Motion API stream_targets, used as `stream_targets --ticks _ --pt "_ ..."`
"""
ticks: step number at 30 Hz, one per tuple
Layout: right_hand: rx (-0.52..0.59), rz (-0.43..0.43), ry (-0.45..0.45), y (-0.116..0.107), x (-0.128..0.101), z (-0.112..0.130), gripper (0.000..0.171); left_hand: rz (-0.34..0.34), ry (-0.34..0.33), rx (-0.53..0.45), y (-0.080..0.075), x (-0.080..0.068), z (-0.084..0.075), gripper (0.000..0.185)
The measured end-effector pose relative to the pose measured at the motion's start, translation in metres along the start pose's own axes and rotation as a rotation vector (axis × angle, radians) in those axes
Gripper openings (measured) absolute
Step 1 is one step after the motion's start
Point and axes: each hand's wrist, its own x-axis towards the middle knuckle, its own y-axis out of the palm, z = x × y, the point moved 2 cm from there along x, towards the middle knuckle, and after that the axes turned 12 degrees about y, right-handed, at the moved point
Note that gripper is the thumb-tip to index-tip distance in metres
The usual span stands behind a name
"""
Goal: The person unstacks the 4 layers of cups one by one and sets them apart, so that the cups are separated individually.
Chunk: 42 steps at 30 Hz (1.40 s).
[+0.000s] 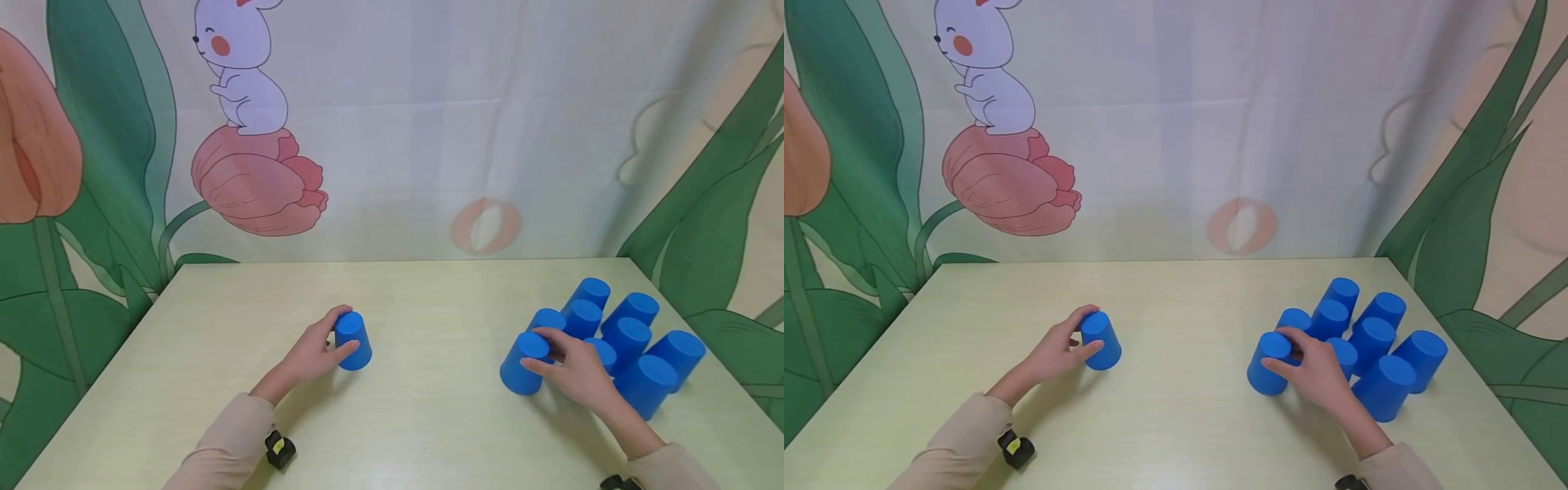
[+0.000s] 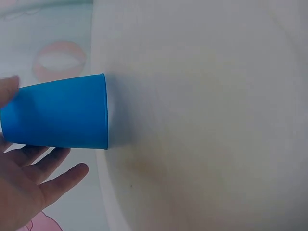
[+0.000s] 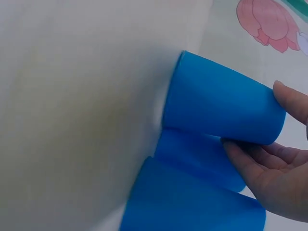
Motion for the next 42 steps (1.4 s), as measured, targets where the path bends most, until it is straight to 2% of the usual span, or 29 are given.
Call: stream_targets --ticks 8,16,28,42 --pt "-0.020 -0.017 0.024 0.001 -0.002 0.000 0.064 -0.018 0.067 0.090 0.007 0.011 -0.012 0.061" --pt "-0.026 -0.014 0.021 0.000 -0.002 -0.002 0.065 0.010 0.108 0.048 0.024 0.034 -0.034 0.060" --pt "-0.036 -0.016 0.008 -0.001 -0.001 -0.001 0.063 0.046 0.173 -0.050 0.069 0.086 -0.067 0.059" --pt "-0.045 -0.012 0.021 0.000 0.001 -0.001 0.063 0.071 0.203 -0.096 0.117 0.125 -0.093 0.059"
